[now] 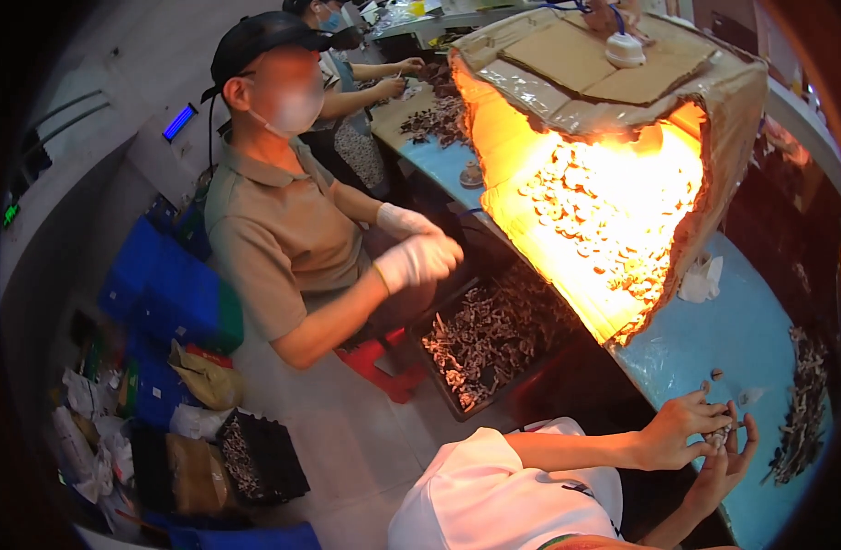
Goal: The person glues small plastic parts onto plastic figures by hand, taking the parts from a cardboard box and applying glue from a bottle.
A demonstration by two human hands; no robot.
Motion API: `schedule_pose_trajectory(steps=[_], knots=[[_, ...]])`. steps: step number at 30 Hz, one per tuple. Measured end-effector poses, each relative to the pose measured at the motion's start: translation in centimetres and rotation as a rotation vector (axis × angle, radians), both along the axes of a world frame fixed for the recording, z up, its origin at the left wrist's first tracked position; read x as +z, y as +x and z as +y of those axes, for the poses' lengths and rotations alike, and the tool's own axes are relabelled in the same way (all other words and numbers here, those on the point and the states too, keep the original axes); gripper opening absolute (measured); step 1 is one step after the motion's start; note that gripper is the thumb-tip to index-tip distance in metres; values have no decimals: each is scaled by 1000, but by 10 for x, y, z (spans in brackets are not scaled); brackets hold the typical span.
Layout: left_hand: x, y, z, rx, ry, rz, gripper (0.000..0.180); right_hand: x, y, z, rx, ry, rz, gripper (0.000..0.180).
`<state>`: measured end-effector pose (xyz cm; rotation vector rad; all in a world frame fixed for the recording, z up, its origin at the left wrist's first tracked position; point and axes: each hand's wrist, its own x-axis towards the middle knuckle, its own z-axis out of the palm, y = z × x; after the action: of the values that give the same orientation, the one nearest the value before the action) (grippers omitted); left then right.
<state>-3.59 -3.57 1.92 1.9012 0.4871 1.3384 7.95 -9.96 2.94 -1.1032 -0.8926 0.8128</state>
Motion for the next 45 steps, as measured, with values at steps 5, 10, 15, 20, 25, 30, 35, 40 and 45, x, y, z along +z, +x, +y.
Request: schedule_pose_trajectory(steps=[5,10,15,20,25,30,35,40,45], knots=[[8,-5,-10,-2,19,3,47,5,-7,-8,-30,20,-5,58],[8,0,-17,-60,13,17,45,6,-1,-22,-14,52,-3,55],[10,9,-25,-95,-5,29,44,6,4,-32,-58,72,16,54],[9,17,-27,-79,62,9,45,8,7,-37,-70,78,3,54],[14,16,-35,-89,67,-5,45,6,11,-43,-29,139,9,54],[20,14,-41,-110,119,24,46,10,7,-54,-41,193,10,54],[22,11,-44,-94,147,26,46,13,2,-54,-101,165,22,56],[24,7,-44,-75,178,12,48,18,-1,-53,-57,200,6,57],[18,9,-47,-72,158,-26,50,16,0,-57,-58,200,-3,55]])
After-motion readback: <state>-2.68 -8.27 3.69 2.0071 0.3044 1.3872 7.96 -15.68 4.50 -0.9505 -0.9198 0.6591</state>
